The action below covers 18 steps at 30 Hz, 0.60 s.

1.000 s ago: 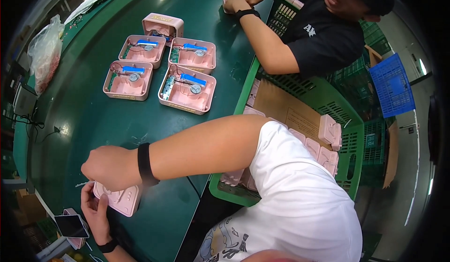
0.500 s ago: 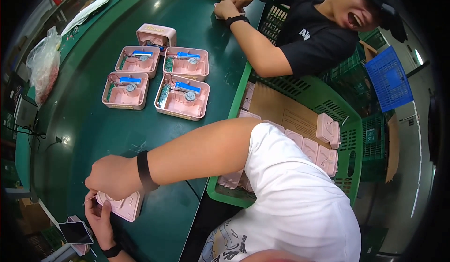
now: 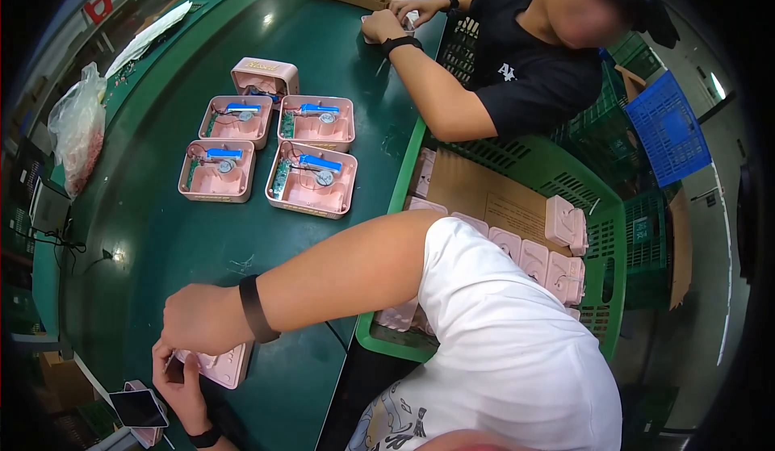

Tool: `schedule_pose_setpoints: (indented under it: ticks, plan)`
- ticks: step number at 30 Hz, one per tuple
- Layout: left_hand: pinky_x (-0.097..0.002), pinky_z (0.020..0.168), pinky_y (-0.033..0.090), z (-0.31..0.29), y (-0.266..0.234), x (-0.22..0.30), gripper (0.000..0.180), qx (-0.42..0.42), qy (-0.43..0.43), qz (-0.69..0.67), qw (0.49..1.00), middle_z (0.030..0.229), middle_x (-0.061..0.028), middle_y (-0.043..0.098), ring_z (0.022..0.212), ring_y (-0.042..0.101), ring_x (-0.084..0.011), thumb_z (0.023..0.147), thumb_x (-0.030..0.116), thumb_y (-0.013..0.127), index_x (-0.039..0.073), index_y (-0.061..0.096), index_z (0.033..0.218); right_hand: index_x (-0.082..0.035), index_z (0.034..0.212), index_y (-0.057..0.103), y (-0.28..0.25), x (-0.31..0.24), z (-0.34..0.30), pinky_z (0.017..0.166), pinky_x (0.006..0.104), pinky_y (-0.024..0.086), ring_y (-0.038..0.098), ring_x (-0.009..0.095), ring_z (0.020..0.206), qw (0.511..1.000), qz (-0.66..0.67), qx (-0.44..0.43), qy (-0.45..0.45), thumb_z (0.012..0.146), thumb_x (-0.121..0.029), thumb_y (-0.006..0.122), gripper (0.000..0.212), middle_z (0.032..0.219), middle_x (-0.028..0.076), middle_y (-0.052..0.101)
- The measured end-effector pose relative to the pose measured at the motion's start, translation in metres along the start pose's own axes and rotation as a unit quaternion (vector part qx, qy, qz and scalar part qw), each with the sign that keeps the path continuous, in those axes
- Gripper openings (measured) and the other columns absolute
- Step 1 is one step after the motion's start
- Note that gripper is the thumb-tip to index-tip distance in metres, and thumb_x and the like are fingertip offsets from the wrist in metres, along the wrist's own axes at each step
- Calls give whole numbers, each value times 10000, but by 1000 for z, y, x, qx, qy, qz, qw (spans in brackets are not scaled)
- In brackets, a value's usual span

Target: The person assembles a pink electronic device by inserting a white component into the base, pressing it down, and placing it into a green crate. They then pick up another device, insert a white component, and test it using a small light strip.

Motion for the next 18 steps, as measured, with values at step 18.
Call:
schedule_pose_setpoints:
  ticks: [18]
  plan:
    - [-308,989,541,2,-4,29,116,-13,-67,60,996,1356,-111,703,1139,692,-183,1034,-12,761,-15,645,1030,-139,909,839,0,-15,-8,786,467,653,775,349,997,996,-76,-19,-31,755,-234,891,188,922,67,833]
Point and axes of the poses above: each hand's wrist, its own z-axis towards the middle knuckle, its own y-axis out of the palm, x = y × z, the point moved 5 cm from there along z, towards the middle knuckle
